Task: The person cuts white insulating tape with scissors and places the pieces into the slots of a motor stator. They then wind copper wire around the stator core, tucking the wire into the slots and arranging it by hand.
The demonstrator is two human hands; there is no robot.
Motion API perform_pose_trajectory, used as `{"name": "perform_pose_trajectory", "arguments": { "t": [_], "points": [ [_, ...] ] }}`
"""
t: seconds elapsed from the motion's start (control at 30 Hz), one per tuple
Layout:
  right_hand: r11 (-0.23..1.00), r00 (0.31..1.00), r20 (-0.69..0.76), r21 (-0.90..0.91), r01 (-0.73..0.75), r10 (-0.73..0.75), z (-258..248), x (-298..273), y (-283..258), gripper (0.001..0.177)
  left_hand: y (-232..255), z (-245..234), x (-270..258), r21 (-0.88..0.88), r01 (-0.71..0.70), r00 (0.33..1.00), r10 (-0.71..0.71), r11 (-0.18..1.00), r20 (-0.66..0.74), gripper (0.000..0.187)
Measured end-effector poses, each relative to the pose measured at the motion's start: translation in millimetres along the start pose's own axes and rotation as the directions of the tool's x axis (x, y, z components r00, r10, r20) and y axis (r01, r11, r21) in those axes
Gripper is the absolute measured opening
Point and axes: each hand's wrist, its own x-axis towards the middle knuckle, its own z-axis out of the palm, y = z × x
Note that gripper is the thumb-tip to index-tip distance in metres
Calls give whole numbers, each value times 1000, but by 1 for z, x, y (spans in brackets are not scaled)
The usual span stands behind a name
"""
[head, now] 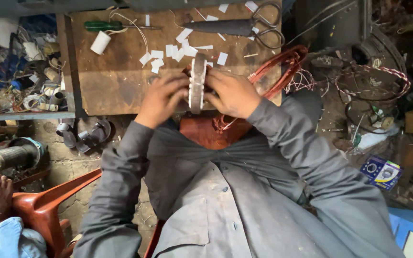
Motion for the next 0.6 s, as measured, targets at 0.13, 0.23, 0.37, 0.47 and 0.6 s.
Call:
{"name": "perform_pose_trajectory", "arguments": {
  "t": [0.13,0.23,0.37,0.47,0.6],
  "points": [
    [973,974,79,69,-218,213,13,4,-6,21,-13,13,5,71,31,998,-26,997,-65,22],
    [983,984,18,-35,-179,180,16,4,-3,20,-22,14,7,247,-30,999,40,969,-36,23],
    [980,999,41,-199,-13,22,13,2,4,23,-23,7,7,366,-106,994,109,925,12,29],
    [978,999,51,-211,0,11,7,5,4,23,-14,5,11,373,-91,995,103,924,-14,27],
    [998,998,29,-23,-52,53,1,-3,4,21,-5,8,6,196,-15,998,25,980,-49,22]
  ]
}}
